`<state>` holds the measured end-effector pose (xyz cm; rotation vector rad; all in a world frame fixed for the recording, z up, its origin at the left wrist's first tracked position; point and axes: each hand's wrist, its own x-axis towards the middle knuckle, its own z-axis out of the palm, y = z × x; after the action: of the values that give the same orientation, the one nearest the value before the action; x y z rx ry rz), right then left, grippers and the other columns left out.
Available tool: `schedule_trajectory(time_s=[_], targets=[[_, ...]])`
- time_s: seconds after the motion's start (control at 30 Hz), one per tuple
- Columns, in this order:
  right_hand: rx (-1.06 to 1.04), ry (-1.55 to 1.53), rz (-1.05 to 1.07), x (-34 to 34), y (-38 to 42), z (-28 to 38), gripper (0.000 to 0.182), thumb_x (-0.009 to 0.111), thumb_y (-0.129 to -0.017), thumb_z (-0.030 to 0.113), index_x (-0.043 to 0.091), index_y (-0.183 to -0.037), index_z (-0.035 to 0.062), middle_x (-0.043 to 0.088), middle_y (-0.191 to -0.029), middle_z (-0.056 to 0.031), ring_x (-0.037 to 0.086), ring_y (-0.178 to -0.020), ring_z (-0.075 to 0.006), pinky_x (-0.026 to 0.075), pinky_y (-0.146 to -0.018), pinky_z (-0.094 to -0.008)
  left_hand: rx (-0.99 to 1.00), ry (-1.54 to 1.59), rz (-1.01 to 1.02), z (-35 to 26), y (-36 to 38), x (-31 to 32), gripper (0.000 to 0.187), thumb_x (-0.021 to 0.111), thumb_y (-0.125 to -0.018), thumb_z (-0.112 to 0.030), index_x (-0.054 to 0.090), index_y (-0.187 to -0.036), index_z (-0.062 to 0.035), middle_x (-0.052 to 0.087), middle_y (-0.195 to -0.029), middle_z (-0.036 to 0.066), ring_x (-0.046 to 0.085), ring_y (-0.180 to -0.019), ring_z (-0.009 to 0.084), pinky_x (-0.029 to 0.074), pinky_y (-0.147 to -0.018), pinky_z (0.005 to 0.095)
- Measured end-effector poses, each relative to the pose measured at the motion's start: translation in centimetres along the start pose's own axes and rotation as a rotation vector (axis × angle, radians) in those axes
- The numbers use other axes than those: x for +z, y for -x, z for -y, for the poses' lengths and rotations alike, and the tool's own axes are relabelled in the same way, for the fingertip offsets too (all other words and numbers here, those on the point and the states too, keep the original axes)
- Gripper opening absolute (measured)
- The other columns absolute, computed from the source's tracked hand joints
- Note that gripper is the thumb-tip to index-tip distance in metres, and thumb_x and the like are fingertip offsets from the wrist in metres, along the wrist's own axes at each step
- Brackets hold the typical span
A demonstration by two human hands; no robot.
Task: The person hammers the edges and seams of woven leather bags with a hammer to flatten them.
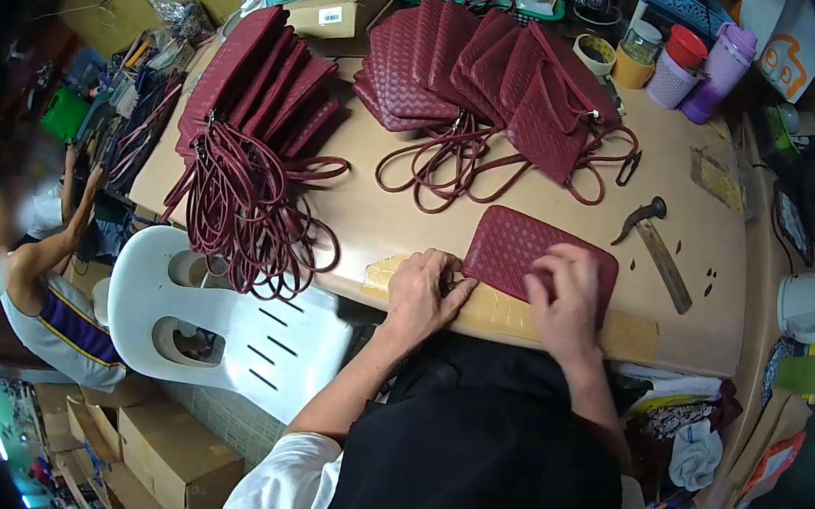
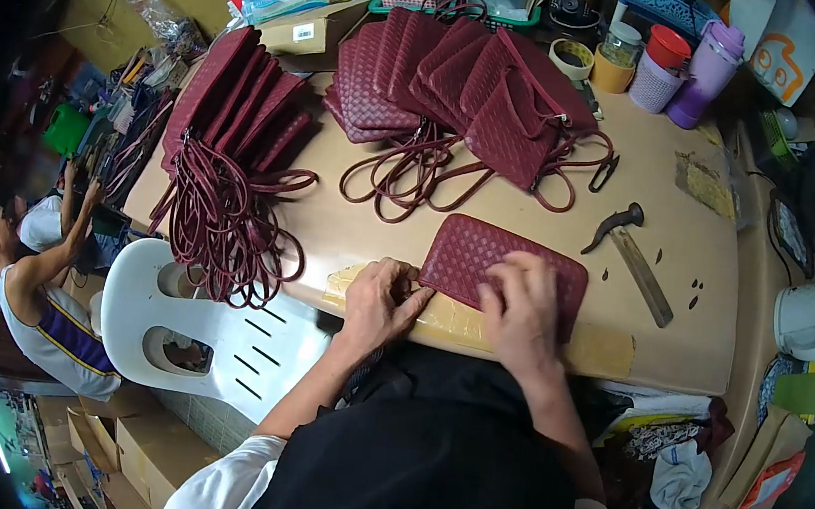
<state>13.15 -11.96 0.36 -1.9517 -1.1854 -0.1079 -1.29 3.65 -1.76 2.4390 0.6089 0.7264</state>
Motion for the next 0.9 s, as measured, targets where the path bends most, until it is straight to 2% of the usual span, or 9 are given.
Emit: schedule_trajectory(time_s=[0.13,0.27,0.5,0.63,0.7,0.73,0.77,0.8,0.9], targets=[[-0.111,-0.086,0.156,2.7,-0.6,1.2,0.035,0.072,-0.075,0.013,0.058,-0.107,0.0071,0.053,-0.108,-0.0120,0.050,-0.105,-0.0306,0.039,-0.090,-0.0411,-0.073,0.066,0.000,0.2,0.2,0.4,0.026,0.078,-0.070,-0.016,0.063,-0.088,-0.0037,0.060,-0.073,0.009,0.059,-0.071,0.0278,0.047,-0.066,0.0389],[-0.132,0.091,0.254,3.2,-0.8,1.6,0.047,0.074,-0.074,0.016,0.055,-0.115,0.0085,0.051,-0.106,-0.0118,0.049,-0.100,-0.0306,0.039,-0.087,-0.0426,-0.030,0.059,-0.054,0.7,0.2,0.6,0.028,0.079,-0.073,-0.021,0.066,-0.090,-0.0037,0.061,-0.071,0.007,0.059,-0.067,0.0252,0.048,-0.062,0.0359],[-0.195,0.137,0.325,2.8,-0.8,2.1,0.049,0.074,-0.074,0.018,0.058,-0.120,0.0154,0.048,-0.100,-0.0094,0.048,-0.095,-0.0289,0.038,-0.082,-0.0421,-0.243,0.356,0.248,-0.5,-0.3,-2.8,0.024,0.065,-0.088,-0.018,0.065,-0.102,0.0015,0.066,-0.078,0.014,0.064,-0.068,0.0262,0.052,-0.067,0.0339],[-0.268,0.205,0.297,3.3,-0.6,2.2,0.041,0.068,-0.075,0.010,0.061,-0.115,0.0113,0.049,-0.094,-0.0103,0.051,-0.087,-0.0294,0.041,-0.076,-0.0412,-0.359,0.623,0.506,0.5,-0.3,-2.6,0.018,0.049,-0.093,-0.001,0.061,-0.105,0.0029,0.063,-0.089,0.005,0.057,-0.083,0.0098,0.048,-0.077,0.0259],[-0.215,0.014,0.184,3.7,-0.4,1.4,0.038,0.067,-0.076,0.008,0.063,-0.113,0.0089,0.050,-0.091,-0.0114,0.053,-0.084,-0.0291,0.043,-0.073,-0.0392,-0.293,0.821,0.411,1.1,0.1,-1.7,0.018,0.049,-0.091,0.000,0.057,-0.107,0.0018,0.060,-0.094,0.005,0.055,-0.086,0.0093,0.047,-0.080,0.0249],[-0.145,-0.170,0.078,3.7,-0.2,1.1,0.035,0.066,-0.076,0.006,0.064,-0.111,0.0065,0.051,-0.089,-0.0126,0.054,-0.080,-0.0289,0.044,-0.070,-0.0371,-0.221,1.026,0.325,1.3,0.4,-0.8,0.020,0.050,-0.090,0.001,0.054,-0.109,0.0007,0.057,-0.099,0.004,0.053,-0.090,0.0088,0.045,-0.082,0.0238],[-0.084,-0.228,0.085,3.3,-0.3,1.2,0.030,0.063,-0.082,0.010,0.064,-0.112,0.0043,0.054,-0.090,-0.0127,0.056,-0.081,-0.0312,0.046,-0.071,-0.0398,-0.173,1.013,0.268,1.3,0.6,0.3,0.028,0.051,-0.087,0.002,0.046,-0.114,-0.0025,0.050,-0.105,0.003,0.049,-0.095,0.0080,0.043,-0.084,0.0230],[-0.097,-0.229,0.090,3.2,-0.3,1.3,0.030,0.063,-0.082,0.010,0.064,-0.112,0.0043,0.054,-0.090,-0.0127,0.056,-0.081,-0.0312,0.046,-0.071,-0.0398,-0.234,0.935,0.294,1.3,0.8,0.8,0.043,0.059,-0.084,0.000,0.043,-0.123,-0.0041,0.050,-0.106,0.003,0.048,-0.096,0.0088,0.043,-0.081,0.0242],[-0.191,-0.257,0.051,3.2,-0.4,1.8,0.031,0.062,-0.084,0.011,0.062,-0.114,0.0006,0.055,-0.091,-0.0145,0.057,-0.080,-0.0308,0.047,-0.073,-0.0395,-0.068,0.720,0.203,-1.7,-0.2,0.0,0.073,0.078,-0.077,-0.012,0.038,-0.138,-0.0061,0.052,-0.100,0.006,0.053,-0.089,0.0143,0.046,-0.074,0.0262]])
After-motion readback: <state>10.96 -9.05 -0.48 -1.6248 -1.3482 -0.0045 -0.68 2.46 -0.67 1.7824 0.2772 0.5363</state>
